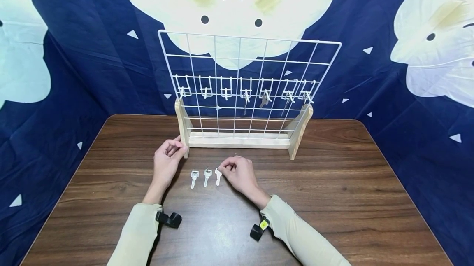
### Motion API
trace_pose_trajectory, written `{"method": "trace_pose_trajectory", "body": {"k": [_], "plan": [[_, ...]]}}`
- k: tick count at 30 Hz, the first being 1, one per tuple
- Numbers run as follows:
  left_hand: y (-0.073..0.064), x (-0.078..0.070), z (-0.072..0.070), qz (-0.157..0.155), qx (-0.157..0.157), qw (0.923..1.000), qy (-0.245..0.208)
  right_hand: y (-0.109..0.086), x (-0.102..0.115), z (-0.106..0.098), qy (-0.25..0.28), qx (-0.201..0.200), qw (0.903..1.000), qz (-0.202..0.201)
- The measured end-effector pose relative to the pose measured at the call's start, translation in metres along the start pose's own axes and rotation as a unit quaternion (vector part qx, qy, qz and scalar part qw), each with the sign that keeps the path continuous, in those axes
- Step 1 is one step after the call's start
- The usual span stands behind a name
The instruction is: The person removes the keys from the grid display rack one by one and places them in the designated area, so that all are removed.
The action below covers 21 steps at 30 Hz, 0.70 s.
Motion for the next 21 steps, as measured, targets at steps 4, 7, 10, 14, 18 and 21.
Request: {"method": "trace_pose_trajectory", "body": {"k": [4,7,10,14,18,21], "plan": [[0.0003,0.0002,0.0002,0.001,0.001,1.0,0.001,-0.0011,0.0003,0.0001,0.001,-0.009,0.9999,-0.01],[-0.0002,0.0003,-0.0002,-0.001,0.001,1.0,-0.001,-0.0015,0.0009,0.0002,0.003,-0.01,0.9999,-0.01],[-0.0011,0.0003,-0.0008,-0.001,0.001,1.0,-0.003,-0.0015,0.0009,0.0005,0.006,-0.006,0.9999,-0.009],[-0.0012,0.0008,-0.001,-0.001,0.001,1.0,-0.005,-0.001,0.0006,0.0008,0.004,-0.002,1.0,-0.005],[-0.0006,0.0007,-0.0005,0.0,0.002,1.0,-0.005,-0.0008,0.0,0.0002,-0.004,0.001,1.0,0.004],[-0.0001,0.0003,-0.0001,0.002,0.002,1.0,-0.006,-0.0005,-0.0001,-0.0006,-0.005,0.004,0.9999,0.013]]}}
Point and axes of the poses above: each hand's wrist, its own y-axis towards the middle knuckle, its own z-axis out of the palm, x = y × z, the point moved 3 cm from there along y, towards the middle knuckle
